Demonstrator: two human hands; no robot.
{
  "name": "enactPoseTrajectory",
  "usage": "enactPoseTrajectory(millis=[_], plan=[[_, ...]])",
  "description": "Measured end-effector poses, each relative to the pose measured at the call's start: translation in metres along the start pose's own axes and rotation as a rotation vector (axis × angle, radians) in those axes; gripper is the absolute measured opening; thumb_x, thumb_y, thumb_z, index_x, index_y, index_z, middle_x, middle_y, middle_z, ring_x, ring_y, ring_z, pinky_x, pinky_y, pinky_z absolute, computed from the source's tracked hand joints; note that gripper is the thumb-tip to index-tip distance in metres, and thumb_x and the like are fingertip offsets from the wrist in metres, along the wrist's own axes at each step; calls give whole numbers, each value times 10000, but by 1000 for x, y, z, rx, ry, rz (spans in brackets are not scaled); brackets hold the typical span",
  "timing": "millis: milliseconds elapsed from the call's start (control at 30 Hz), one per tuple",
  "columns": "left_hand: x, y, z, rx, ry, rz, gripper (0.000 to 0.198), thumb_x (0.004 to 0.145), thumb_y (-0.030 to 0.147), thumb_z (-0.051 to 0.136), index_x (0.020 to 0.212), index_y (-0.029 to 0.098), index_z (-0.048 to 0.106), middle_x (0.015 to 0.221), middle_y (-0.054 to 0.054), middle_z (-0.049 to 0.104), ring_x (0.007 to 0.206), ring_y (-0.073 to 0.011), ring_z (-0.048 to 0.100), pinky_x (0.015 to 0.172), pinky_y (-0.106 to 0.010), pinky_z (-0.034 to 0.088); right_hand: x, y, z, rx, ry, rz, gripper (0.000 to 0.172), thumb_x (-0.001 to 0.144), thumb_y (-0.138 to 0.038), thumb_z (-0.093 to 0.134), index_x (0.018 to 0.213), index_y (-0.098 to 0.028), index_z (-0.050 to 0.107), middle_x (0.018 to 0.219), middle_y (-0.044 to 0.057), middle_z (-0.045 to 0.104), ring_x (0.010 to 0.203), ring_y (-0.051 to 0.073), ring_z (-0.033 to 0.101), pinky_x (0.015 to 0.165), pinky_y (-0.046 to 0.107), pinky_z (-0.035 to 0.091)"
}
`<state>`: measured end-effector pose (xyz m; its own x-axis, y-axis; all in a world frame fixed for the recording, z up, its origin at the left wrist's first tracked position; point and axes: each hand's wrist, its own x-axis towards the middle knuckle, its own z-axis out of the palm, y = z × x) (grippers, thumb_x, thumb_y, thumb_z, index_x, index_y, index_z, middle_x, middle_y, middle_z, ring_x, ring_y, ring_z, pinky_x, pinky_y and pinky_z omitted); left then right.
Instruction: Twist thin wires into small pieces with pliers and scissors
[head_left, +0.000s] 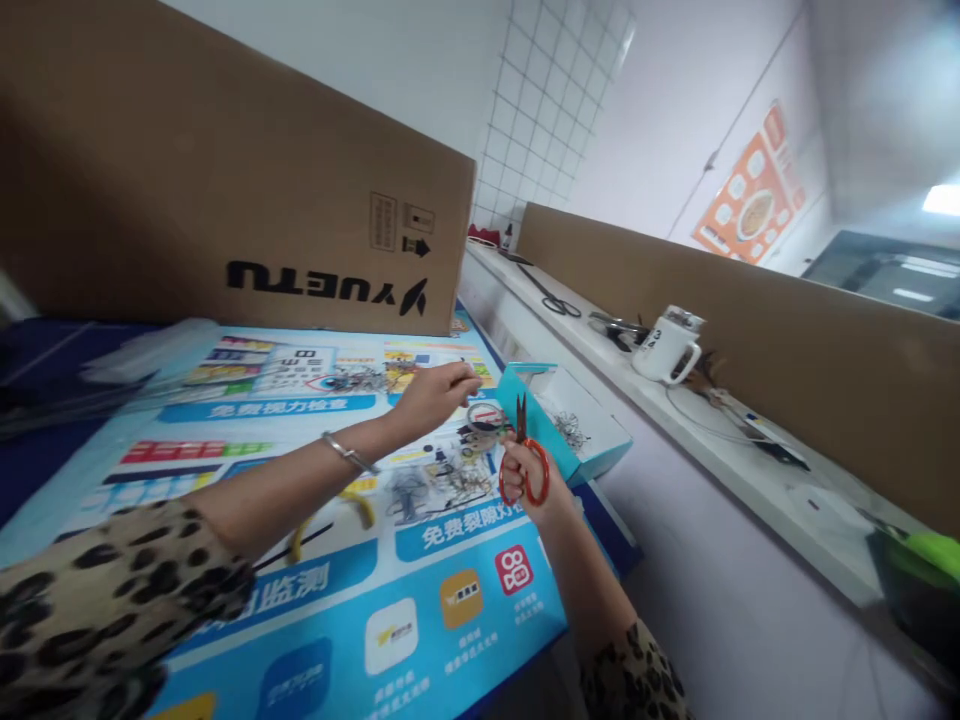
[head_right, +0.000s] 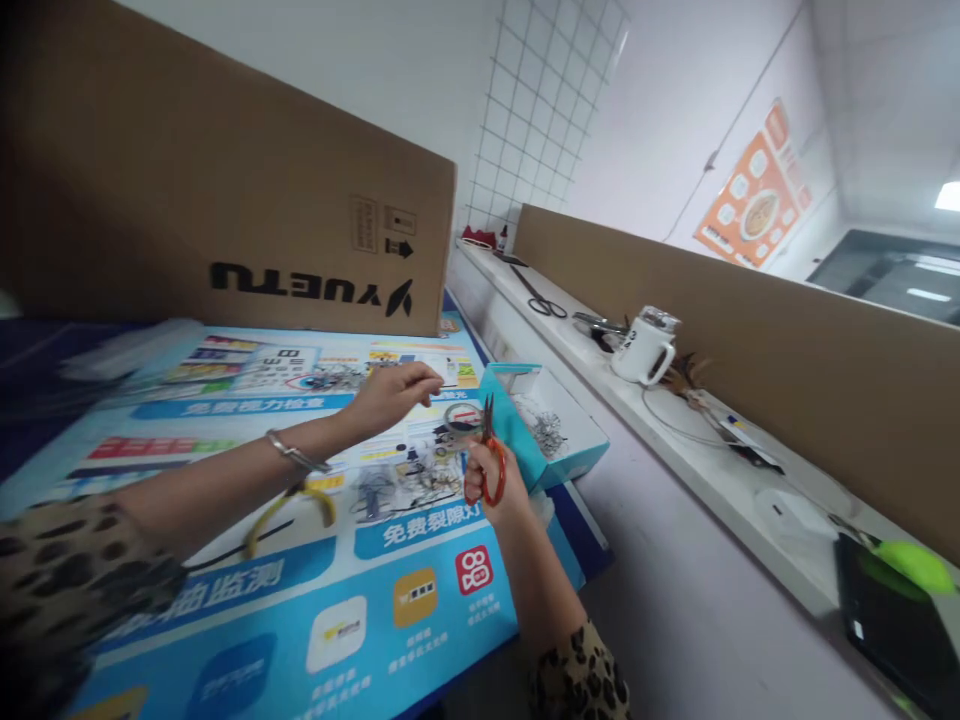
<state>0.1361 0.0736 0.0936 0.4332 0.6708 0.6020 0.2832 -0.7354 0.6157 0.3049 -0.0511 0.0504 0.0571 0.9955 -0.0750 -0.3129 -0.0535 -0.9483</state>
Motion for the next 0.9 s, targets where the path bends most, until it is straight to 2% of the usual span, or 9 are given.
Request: enactPoseTrajectory(millis=[100, 200, 333, 400, 500, 600, 700, 767, 900], plan=[[-49, -44, -57, -68, 80, -177, 286, 848, 406, 486, 829, 162, 635, 728, 9, 685, 592, -126, 615, 570, -244, 472, -12, 9, 22, -436, -109, 6, 316, 757, -412, 607, 981, -204, 525, 537, -87, 371, 418, 56, 299, 398, 179, 243], [-101, -85, -109, -134, 206, -335, 311, 839, 434, 507, 835, 145, 622, 654, 31, 670, 549, -103, 585, 516, -225, 469, -23, 23, 56, -954, -372, -79, 307, 723, -392, 647, 962, -210, 587, 645, -33, 522, 562, 104, 455, 522, 220, 336], [-157, -115, -145, -204, 328, -475, 335, 835, 459, 514, 815, 136, 604, 652, 5, 666, 526, -107, 572, 498, -248, 470, -40, 47, 108, -1473, -733, -224, 331, 724, -307, 604, 1044, -224, 582, 886, 46, 620, 770, 193, 547, 607, 264, 358], [-174, -121, -149, -238, 367, -533, 350, 826, 472, 521, 801, 132, 603, 672, -19, 670, 525, -120, 575, 495, -265, 464, -48, 55, 130, -1567, -878, -330, 347, 746, -298, 552, 1080, -206, 560, 931, 81, 610, 824, 222, 545, 618, 280, 370], [-187, -125, -144, -294, 407, -604, 368, 803, 494, 537, 800, 133, 605, 696, -37, 672, 537, -133, 584, 504, -271, 458, -58, 57, 154, -1619, -959, -458, 344, 764, -302, 517, 1091, -205, 554, 921, 108, 586, 848, 251, 520, 646, 316, 383], [-190, -126, -135, -347, 431, -656, 385, 782, 519, 543, 801, 141, 608, 679, -39, 663, 531, -128, 574, 514, -263, 446, -64, 49, 167, -1645, -1010, -528, 331, 740, -257, 537, 1062, -188, 575, 893, 124, 585, 846, 265, 502, 716, 371, 384], [-190, -122, -131, -396, 416, -685, 362, 777, 505, 555, 777, 147, 614, 656, -26, 641, 534, -120, 550, 527, -248, 428, -56, 43, 172, -1642, -1047, -506, 281, 790, -283, 503, 1034, -171, 587, 846, 120, 602, 799, 250, 509, 729, 380, 387], [-190, -116, -131, -415, 407, -689, 329, 778, 477, 568, 762, 152, 616, 656, -15, 628, 547, -117, 534, 539, -242, 418, -40, 44, 173, -1657, -945, -463, 279, 847, -313, 450, 1054, -182, 583, 857, 112, 609, 811, 243, 518, 730, 370, 395], [-191, -104, -133, -426, 394, -679, 287, 800, 436, 550, 775, 158, 616, 689, -7, 617, 572, -116, 518, 562, -240, 417, 1, 59, 174, -1721, -587, -469, 366, 869, -348, 459, 1194, -192, 522, 1096, 143, 558, 1016, 277, 478, 841, 405, 381]])
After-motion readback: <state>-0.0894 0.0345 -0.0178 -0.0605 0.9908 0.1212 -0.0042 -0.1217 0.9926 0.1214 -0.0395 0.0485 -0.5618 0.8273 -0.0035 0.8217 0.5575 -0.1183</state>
